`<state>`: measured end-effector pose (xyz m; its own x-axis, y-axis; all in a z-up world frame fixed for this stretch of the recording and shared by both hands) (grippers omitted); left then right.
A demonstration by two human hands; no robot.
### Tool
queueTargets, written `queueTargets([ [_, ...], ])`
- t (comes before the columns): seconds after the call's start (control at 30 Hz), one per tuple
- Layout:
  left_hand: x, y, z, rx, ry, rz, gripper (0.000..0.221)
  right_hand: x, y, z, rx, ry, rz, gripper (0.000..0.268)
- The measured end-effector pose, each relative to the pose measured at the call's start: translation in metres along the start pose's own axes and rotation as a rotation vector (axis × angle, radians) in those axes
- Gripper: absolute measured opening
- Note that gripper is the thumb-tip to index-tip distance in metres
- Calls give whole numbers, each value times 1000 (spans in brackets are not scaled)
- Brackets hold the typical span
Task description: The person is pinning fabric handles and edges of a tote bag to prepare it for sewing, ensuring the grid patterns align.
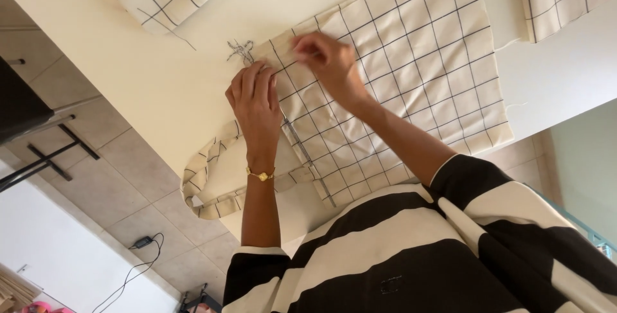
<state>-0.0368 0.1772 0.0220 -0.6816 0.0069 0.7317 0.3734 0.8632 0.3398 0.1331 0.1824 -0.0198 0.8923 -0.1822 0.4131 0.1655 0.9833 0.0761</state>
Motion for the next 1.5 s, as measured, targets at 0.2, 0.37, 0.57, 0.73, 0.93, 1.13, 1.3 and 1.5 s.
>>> queueTargets([
  [0.2, -5, 57, 7, 45, -44, 155, 45, 56, 9, 13, -102, -9, -122, 5],
  [0.37, -50, 80, 16, -15, -143, 501, 70, 29, -6, 11, -304, 111, 12, 6],
  [0.57, -81, 89, 36, 99, -224, 711, 36, 20, -11, -5, -562, 122, 74, 18],
  [0.73, -83, 97, 34, 89, -345, 655, 33, 15, -10, -11, -561, 28, 105, 26],
  [0.93, -75, 99, 29, 122, -429, 607, 27, 11, -2, -7, -570, -61, 228, 31],
  [1.13, -73, 98, 26, 169, -465, 598, 28, 11, -1, -6, -599, -72, 258, 29],
  [1.3, -66, 98, 19, 169, -518, 593, 24, 8, -1, -7, -518, -14, 161, 29],
  [1.5, -70, 94, 29, 458, -569, 659, 23, 11, -3, -5, -477, 42, 82, 35],
])
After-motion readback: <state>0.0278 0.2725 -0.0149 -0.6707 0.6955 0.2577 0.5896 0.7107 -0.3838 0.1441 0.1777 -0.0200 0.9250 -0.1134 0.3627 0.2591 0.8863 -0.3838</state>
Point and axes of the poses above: each hand's wrist, its own y-axis towards the middle knuckle, its own x-axis out of the back of the hand, z = x × y, the point moved 10 cm from there along y, towards the middle knuckle, and after that the axes turned 15 degrees about -y, right-handed, at the moved point
